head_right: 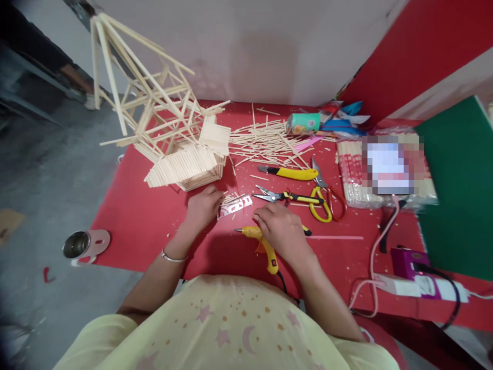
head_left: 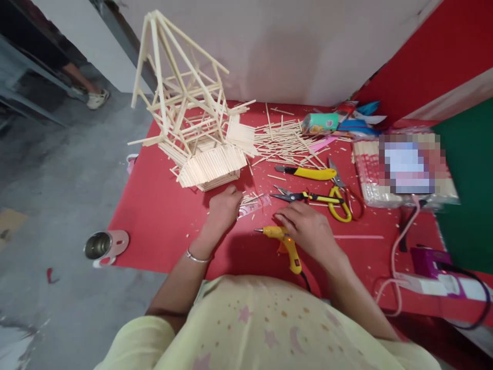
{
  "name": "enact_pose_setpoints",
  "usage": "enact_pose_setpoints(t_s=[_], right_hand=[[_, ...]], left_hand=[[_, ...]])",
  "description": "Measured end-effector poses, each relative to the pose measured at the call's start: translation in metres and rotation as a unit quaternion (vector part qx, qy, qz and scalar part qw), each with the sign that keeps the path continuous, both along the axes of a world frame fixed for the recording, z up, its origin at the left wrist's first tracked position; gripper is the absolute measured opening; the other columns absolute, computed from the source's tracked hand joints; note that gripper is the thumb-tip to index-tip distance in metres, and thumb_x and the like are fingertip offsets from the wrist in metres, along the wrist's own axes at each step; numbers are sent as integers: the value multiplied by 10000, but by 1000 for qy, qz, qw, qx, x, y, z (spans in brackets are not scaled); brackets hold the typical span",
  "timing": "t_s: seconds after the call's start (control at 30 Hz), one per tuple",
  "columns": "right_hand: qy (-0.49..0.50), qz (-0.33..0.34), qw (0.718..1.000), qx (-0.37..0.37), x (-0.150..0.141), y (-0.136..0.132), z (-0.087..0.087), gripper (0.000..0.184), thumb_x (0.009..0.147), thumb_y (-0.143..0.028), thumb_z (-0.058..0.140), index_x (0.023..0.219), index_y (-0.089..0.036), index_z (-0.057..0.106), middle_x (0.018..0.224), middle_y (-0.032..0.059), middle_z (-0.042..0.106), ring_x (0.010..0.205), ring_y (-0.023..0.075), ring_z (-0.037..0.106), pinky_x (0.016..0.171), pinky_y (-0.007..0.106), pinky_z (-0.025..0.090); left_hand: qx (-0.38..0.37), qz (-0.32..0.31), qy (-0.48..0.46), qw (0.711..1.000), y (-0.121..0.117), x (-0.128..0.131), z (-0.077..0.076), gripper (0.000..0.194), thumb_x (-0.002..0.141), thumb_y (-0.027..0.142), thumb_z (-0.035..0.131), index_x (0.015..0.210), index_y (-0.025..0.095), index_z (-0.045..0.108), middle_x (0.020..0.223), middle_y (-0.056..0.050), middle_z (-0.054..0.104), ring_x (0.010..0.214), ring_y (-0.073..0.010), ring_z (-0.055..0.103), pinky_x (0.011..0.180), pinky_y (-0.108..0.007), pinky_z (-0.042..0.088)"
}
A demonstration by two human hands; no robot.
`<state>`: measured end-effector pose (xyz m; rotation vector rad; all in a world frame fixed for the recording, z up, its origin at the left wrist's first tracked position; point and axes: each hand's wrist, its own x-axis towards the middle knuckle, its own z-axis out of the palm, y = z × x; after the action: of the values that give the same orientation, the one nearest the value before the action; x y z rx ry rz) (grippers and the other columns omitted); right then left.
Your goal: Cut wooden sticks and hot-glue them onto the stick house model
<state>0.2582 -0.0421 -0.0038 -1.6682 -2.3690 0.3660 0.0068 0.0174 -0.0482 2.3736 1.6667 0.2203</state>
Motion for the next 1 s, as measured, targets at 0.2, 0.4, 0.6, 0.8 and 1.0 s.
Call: enact_pose_setpoints(t_s=[0.2,0.4,0.6,0.8,1.0], right_hand=[[25,6,1000,6,5,-4,-3,240,1016,-306,522,989,-240,751,953,51,720,910,180,642,755,274,416],[39,-5,999,22,14,-9,-5,250,1020,-303,519,993,-233,758,940,49,721,888,176,649,760,272,436],[90,23,996,19,3,-5,-4,267,1022,-297,506,957,-229,755,912,54,728,860,177,646,781,285,465],[211,65,975,12,-49,-3,8,233,1014,-286,514,1007,-250,745,973,55,738,926,186,661,863,318,509],[288,40,957,4,-78,-6,8,189,993,-276,559,1061,-248,732,993,53,733,932,182,675,840,307,534]], left_hand=[[-26,-14,44,999,8,9,8,227,969,182,447,904,189,665,981,-129,643,832,-228,611,620,-307,383],[-47,90,-160,982,0,-7,12,128,931,192,514,875,187,629,907,-90,672,798,-206,632,682,-303,454],[-175,286,-522,784,-36,-40,19,208,813,344,738,914,186,649,563,39,584,454,-116,532,465,-230,414],[-207,319,-696,609,-64,-32,26,363,648,317,885,924,164,707,690,-5,679,453,-52,464,429,-189,325],[-323,276,-704,570,-79,-2,30,344,681,407,871,818,160,676,556,24,575,475,-69,464,458,-192,295]])
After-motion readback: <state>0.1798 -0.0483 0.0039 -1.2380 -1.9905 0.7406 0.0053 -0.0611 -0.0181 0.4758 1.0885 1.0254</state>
